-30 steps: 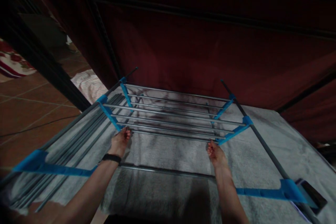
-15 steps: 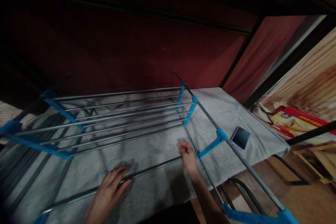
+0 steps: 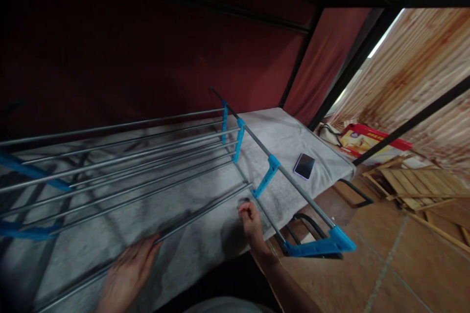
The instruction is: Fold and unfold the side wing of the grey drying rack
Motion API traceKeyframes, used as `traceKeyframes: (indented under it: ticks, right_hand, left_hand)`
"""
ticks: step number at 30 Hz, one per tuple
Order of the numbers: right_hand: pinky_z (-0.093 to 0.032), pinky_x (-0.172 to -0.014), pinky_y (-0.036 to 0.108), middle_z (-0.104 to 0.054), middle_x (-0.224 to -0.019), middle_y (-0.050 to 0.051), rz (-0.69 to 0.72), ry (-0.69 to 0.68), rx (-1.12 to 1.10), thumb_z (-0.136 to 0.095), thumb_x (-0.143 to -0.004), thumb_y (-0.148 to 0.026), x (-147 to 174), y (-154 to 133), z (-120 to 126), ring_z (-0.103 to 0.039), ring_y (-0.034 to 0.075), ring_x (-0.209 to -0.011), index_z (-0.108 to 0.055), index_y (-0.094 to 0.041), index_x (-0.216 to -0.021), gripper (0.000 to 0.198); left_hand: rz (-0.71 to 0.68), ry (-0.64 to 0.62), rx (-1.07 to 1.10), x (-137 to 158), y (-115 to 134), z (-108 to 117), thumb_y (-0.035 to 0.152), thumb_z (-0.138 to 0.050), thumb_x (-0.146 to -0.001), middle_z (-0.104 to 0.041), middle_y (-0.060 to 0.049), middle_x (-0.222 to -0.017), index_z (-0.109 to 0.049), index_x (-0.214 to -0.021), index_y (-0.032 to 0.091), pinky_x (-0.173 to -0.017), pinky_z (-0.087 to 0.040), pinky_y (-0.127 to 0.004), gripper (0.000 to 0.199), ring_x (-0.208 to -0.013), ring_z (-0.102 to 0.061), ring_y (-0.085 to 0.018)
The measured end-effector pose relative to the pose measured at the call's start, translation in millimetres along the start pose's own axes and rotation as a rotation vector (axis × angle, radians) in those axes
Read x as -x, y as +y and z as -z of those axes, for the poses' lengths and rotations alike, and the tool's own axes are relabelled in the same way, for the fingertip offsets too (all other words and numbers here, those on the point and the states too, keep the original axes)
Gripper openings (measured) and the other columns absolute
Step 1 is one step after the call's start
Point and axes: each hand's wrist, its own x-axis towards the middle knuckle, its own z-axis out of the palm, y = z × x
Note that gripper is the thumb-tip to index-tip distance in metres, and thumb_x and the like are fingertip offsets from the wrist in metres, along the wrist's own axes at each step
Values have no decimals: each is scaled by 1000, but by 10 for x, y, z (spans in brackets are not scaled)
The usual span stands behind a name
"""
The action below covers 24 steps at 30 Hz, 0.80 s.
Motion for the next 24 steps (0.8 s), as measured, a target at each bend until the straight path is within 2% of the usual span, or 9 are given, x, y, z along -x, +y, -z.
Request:
traceKeyframes:
  ticks: [3, 7, 11, 18, 22, 24]
  right_hand:
    - [-52, -62, 30, -71, -83, 3, -165, 20, -129, -81, -69, -48, -49, -85, 7, -63, 18, -70, -67, -25, -89, 35]
    - [-58, -76, 35, -77, -95, 5, -353, -19, -334, -86, -65, -39, -92, -247, -19, -72, 23, -87, -67, -26, -97, 40]
    - [-60, -84, 41, -78, -96, 7, -399, -80, -433, -83, -67, -39, -111, -335, -40, -74, 28, -95, -66, -26, -94, 34]
    - [-59, -77, 35, -73, -81, 1, -432, -122, -453, -89, -70, -52, -156, -348, 31, -74, 21, -82, -63, -25, -89, 41]
    - [-61, -79, 35, -78, -94, 4, -416, -139, -434, -89, -71, -53, -164, -332, 12, -75, 22, -88, -67, -23, -96, 45]
    - [-61, -75, 35, -79, -93, 5, -430, -129, -411, -90, -70, -50, -168, -309, -16, -76, 22, -84, -69, -22, -94, 43]
  left_hand:
    - [7, -4, 25, 5, 71, 68, 40, -39, -109, -79, -3, -94, -66, -114, 21, -77, -56, -33, 33, -79, -76, -20]
    - [10, -10, 33, 124, 128, 105, 42, -39, -109, -80, -3, -94, -66, -115, 22, -75, -56, -32, 34, -77, -76, -19]
    - [3, -26, 67, 280, 145, 78, 41, -41, -108, -80, -2, -94, -68, -116, 24, -73, -56, -30, 32, -76, -76, -18]
    - [-28, -120, 67, 391, 184, 43, 28, -46, -106, -80, -2, -101, -65, -125, 25, -71, -57, -28, 27, -79, -77, -18]
    - [-29, -78, 82, 521, 188, 61, 29, -41, -107, -80, -2, -94, -64, -123, 25, -66, -57, -28, 28, -75, -76, -18]
    - [-30, -35, 85, 587, 178, 67, 30, -42, -108, -80, -2, -93, -64, -123, 25, -66, -58, -27, 27, -75, -77, -18]
